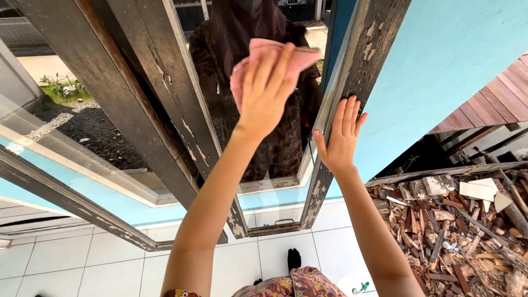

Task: The person wipes a glass window pane and its frame using a pink cloth. They repeatedly fold the cloth and wipe different sections of the glass and frame.

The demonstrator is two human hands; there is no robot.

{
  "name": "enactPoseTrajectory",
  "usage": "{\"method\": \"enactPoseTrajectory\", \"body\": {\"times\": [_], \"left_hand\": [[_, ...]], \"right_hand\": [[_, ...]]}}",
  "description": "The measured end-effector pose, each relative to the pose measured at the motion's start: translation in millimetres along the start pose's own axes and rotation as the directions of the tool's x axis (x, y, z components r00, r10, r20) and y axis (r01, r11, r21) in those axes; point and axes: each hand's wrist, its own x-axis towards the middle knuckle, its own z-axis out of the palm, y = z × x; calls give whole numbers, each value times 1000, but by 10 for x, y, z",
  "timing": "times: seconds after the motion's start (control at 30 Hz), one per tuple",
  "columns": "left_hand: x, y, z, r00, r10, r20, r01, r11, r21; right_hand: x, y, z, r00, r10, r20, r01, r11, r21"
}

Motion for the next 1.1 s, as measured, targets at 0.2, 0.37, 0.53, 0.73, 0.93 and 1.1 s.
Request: {"method": "enactPoseTrajectory", "body": {"times": [0.2,0.37,0.53,0.73,0.93,1.1], "left_hand": [[-332,385,168,991,128,46,-127,992,-14],[-743,647,125,964,235,122,-227,971,-73],[-1163,870,115,961,250,120,-239,966,-98],[-1373,797,74,965,258,52,-256,966,-33],[-536,133,92,986,162,36,-165,977,137],[-440,125,472,967,-70,-246,40,992,-122]], "right_hand": [[-93,288,312,990,-85,-112,74,992,-102],[-69,315,357,976,-127,-176,111,989,-98],[-86,360,423,970,-140,-199,111,982,-150],[-93,384,453,961,-167,-219,132,977,-166],[-113,447,512,950,-194,-246,141,965,-220],[-94,440,518,935,-217,-280,146,956,-253]]}}
